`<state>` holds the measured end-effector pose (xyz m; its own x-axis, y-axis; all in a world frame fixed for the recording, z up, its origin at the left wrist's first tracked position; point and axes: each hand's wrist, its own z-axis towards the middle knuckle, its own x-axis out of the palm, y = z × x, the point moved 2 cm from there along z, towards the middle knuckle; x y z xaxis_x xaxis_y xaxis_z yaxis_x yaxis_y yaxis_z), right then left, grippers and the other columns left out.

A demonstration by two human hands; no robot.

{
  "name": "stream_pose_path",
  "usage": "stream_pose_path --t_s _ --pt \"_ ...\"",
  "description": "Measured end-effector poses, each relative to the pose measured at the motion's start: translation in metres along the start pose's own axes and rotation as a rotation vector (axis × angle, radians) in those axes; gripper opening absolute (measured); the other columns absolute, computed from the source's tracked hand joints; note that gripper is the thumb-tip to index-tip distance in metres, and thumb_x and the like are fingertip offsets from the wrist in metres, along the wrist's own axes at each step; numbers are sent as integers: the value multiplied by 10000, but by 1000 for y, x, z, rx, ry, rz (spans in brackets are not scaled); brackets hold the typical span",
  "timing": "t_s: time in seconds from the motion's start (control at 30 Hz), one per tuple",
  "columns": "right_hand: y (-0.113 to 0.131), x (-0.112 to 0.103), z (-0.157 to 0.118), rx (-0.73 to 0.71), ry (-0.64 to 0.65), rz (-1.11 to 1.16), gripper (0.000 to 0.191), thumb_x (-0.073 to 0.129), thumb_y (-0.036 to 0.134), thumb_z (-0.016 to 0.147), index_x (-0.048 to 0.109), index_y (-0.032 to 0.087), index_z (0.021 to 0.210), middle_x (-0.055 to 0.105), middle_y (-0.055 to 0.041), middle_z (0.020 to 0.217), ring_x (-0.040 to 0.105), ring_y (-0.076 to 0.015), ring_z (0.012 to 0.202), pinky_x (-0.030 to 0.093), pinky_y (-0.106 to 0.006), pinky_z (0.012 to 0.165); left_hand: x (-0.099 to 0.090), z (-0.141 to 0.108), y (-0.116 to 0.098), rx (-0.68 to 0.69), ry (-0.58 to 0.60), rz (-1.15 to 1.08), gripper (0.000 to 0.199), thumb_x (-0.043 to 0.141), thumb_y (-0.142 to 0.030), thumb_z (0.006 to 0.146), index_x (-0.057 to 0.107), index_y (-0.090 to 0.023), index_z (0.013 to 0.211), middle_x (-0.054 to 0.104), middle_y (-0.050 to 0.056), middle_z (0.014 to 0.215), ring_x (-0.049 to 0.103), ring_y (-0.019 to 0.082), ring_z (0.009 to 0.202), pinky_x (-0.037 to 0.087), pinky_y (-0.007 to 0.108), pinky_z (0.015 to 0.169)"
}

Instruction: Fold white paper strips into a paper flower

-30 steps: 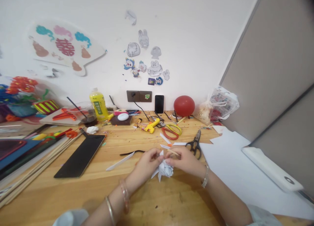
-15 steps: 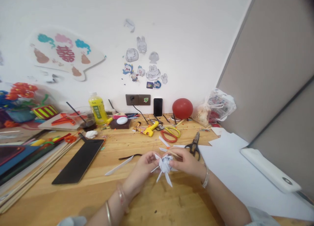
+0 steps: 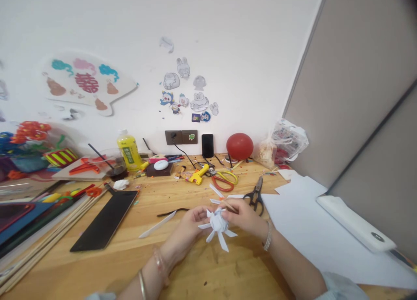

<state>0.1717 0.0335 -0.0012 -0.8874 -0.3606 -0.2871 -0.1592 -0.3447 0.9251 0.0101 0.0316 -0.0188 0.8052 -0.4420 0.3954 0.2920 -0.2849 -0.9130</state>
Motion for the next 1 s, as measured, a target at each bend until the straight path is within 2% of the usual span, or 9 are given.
stream_pose_path --t_s 0.07,0.13,0.23,0.3,0.43,0.6,0.77,0.87,1.0 --pt "-1 0 1 -13 -4 -9 369 525 461 799 630 116 875 616 -44 776 569 -161 719 446 -273 660 -3 0 2 -33 0 26 301 767 -269 568 593 -127 769 657 31 725 592 136 666 436 246 657" --pt "-1 -3 3 -54 -32 -49 374 506 463 813 635 125 908 625 -63 832 578 -176 776 450 -293 709 -7 2 3 -11 -77 89 306 772 -309 550 583 -128 709 654 24 673 583 130 609 431 237 607" --pt "-3 -10 5 -136 -185 -126 380 521 480 800 638 146 938 616 -86 935 564 -210 906 426 -335 819 -14 5 -4 189 -255 199 301 787 -326 509 579 -140 623 654 17 646 581 136 611 440 244 616" --pt "-6 -15 6 -139 -297 -138 394 560 495 767 632 155 952 613 -90 969 555 -231 951 416 -354 848 -16 6 -9 320 -316 221 291 792 -332 491 586 -149 586 657 21 662 593 155 655 458 266 657" --pt "-9 -12 7 -104 -249 -128 439 684 450 669 619 171 1002 631 -80 1010 562 -249 978 416 -371 867 -18 7 -14 454 -377 222 258 785 -324 497 602 -157 565 647 22 684 597 165 690 472 285 690" --pt "-7 -5 6 -29 -206 -234 528 784 297 565 612 197 1054 633 -67 1074 552 -262 1024 392 -404 907 -15 5 -11 469 -352 311 212 745 -297 562 588 -155 576 638 31 676 593 172 687 474 294 686" --pt "-4 -4 6 -7 -182 -220 493 767 238 590 620 204 1060 646 -56 1065 568 -252 1013 412 -389 893 -10 -1 -13 421 -200 478 142 677 -217 658 566 -168 731 623 34 820 595 179 807 467 298 760" --pt "-1 -5 6 -1 -165 -247 464 747 242 622 624 184 1065 645 -74 1067 573 -258 1005 415 -390 886 -11 -3 -13 415 -158 608 256 678 -192 662 558 -181 888 627 41 895 594 184 864 452 308 814" --pt "2 -5 5 -51 -127 -280 413 734 276 645 644 179 1037 658 -81 1035 594 -256 953 433 -375 851 -14 -3 -14 417 -207 734 462 679 -223 667 525 -190 1102 648 59 935 600 199 873 447 336 840"
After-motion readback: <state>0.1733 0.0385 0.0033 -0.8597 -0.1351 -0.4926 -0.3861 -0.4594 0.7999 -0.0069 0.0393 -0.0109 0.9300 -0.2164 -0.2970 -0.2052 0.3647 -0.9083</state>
